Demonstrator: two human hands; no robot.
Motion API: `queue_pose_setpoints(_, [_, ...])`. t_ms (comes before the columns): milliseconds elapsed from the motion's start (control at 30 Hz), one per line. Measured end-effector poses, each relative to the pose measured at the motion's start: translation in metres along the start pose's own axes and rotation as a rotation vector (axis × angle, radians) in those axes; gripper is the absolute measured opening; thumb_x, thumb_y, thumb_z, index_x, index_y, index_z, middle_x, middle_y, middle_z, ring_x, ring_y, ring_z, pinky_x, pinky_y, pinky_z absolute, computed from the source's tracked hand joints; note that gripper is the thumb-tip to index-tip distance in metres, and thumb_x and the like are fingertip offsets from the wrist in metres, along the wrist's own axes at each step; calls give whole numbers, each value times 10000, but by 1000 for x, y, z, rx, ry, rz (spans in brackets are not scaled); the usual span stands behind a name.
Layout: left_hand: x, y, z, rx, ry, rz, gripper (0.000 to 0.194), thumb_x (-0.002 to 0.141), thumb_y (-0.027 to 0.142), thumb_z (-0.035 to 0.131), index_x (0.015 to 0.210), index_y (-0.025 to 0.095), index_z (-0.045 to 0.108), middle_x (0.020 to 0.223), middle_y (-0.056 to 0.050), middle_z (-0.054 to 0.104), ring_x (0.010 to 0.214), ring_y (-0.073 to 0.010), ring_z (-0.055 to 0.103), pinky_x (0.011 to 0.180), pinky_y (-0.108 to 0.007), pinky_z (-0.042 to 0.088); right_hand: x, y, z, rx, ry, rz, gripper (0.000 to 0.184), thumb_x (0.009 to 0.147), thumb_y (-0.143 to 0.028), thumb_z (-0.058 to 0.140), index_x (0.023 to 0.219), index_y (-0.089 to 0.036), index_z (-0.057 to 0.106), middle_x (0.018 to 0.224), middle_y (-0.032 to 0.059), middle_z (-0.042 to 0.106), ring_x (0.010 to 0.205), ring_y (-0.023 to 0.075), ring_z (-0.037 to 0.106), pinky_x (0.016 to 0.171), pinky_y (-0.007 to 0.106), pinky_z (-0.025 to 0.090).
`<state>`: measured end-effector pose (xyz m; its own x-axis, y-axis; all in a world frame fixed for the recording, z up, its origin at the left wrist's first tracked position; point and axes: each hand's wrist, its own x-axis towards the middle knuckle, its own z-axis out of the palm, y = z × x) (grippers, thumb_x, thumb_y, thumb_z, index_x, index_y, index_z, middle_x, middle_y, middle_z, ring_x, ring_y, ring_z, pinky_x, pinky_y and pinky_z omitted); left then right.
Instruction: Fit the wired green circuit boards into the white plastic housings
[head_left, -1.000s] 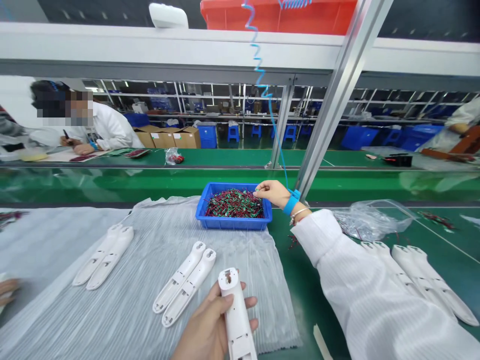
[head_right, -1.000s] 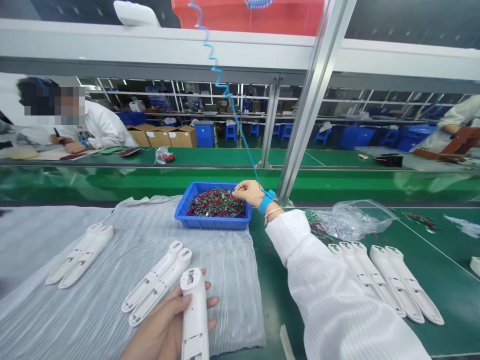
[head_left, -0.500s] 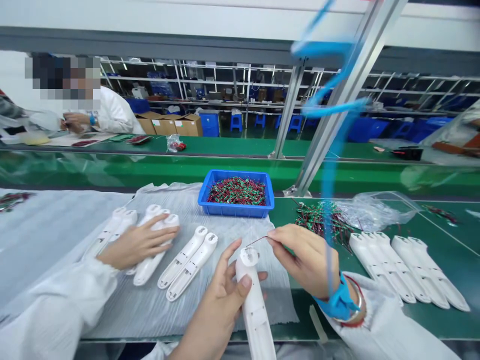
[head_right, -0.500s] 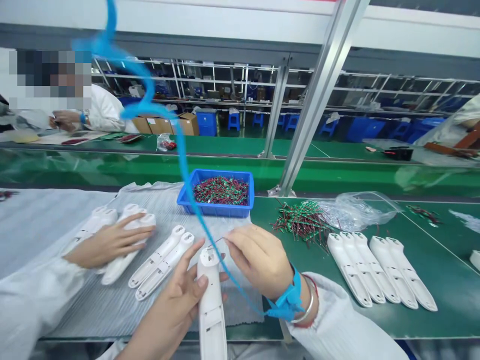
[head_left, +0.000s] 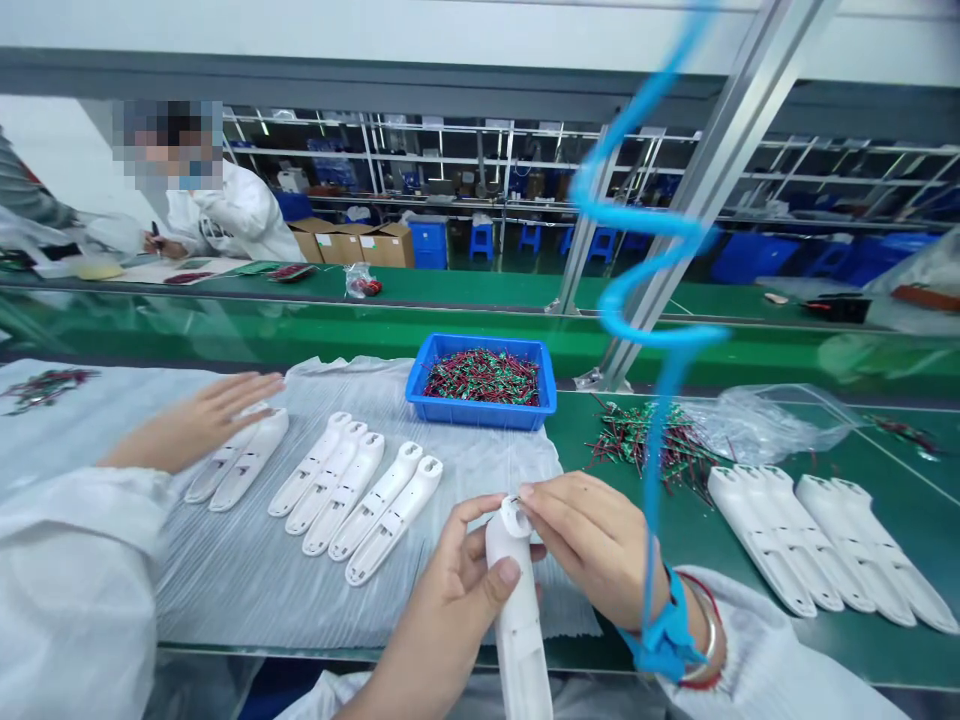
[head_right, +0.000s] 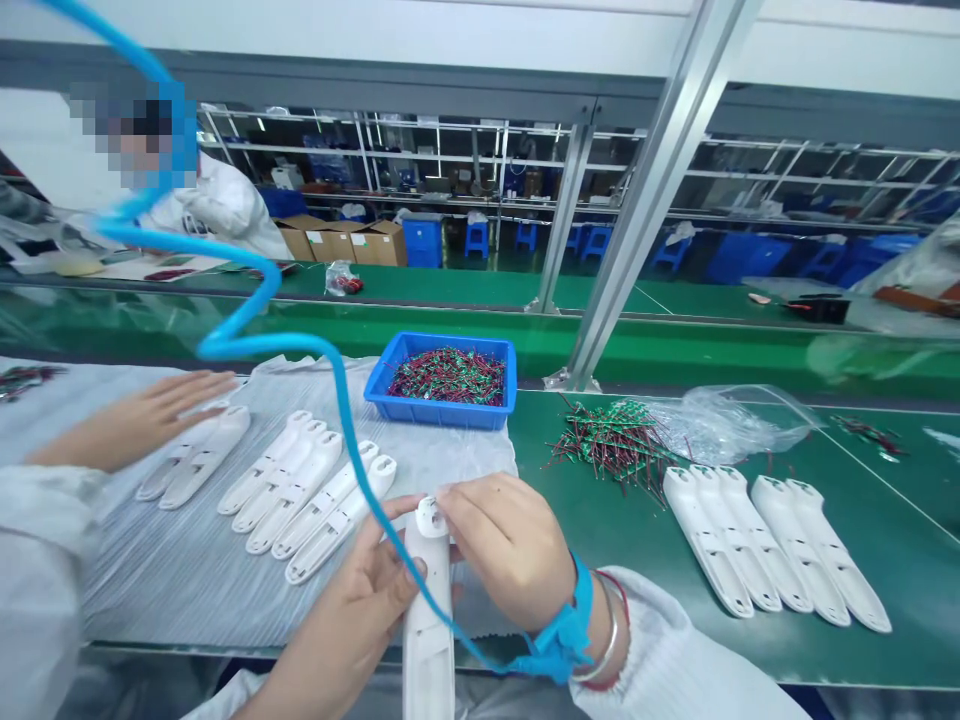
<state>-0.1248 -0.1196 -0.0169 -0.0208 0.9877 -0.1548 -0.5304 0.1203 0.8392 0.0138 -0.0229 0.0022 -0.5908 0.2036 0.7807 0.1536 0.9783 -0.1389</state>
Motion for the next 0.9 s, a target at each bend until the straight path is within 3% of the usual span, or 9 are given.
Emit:
queue_pose_setpoints(167, [0,-4,-2,118,59,25,345,802,299,607,1122,284,478,991,-35,674,959,-209,610,859,-364,437,4,-10,-1,-37,-35,26,273,803,-33,507,1051,-106,594,952,115,692,885,217,645,732,387,546])
queue_pose_setpoints(267, [0,-4,-4,168,73,29,301,795,317,609,1083,275,530,984,-31,674,938,-200,602,852,-348,428,6,-8,-6,129,-49,127,219,814,-60,527,975,-140,651,941,84,705,863,193,665,735,349,561])
queue_pose_setpoints(400, [0,0,-4,306,54,45,166,780,294,620,944,271,628,928,-8,666,934,-193,584,849,-316,407,9,8,-9,665,-192,604,68,682,-182,724,739,-186,687,724,16,713,673,141,680,606,236,567])
queue_pose_setpoints(500, [0,6,-3,444,37,45,136,781,257,606,903,263,666,834,-5,655,908,-204,584,842,-312,397,11,18,-6,1003,-288,958,248,502,-180,819,668,-160,637,594,-8,681,551,126,658,524,205,545])
queue_pose_setpoints(567, [2,9,-4,500,30,33,141,785,254,596,906,251,669,840,-18,661,895,-218,586,836,-327,398,10,21,-4,1054,-279,1095,298,429,-144,837,632,-149,619,554,-15,666,512,111,642,500,182,526])
queue_pose_setpoints(667, [5,9,-6,491,33,35,129,787,258,596,897,245,662,882,-28,670,932,-227,588,843,-335,399,7,20,-2,990,-204,1133,268,428,-140,836,606,-151,636,549,-15,661,511,102,630,498,178,516])
queue_pose_setpoints(900, [12,-6,-5,312,45,98,107,758,313,642,852,262,644,906,-6,675,970,-198,597,873,-328,418,0,10,-7,986,-125,1003,150,645,-235,748,748,-175,656,721,15,676,695,115,636,657,237,523])
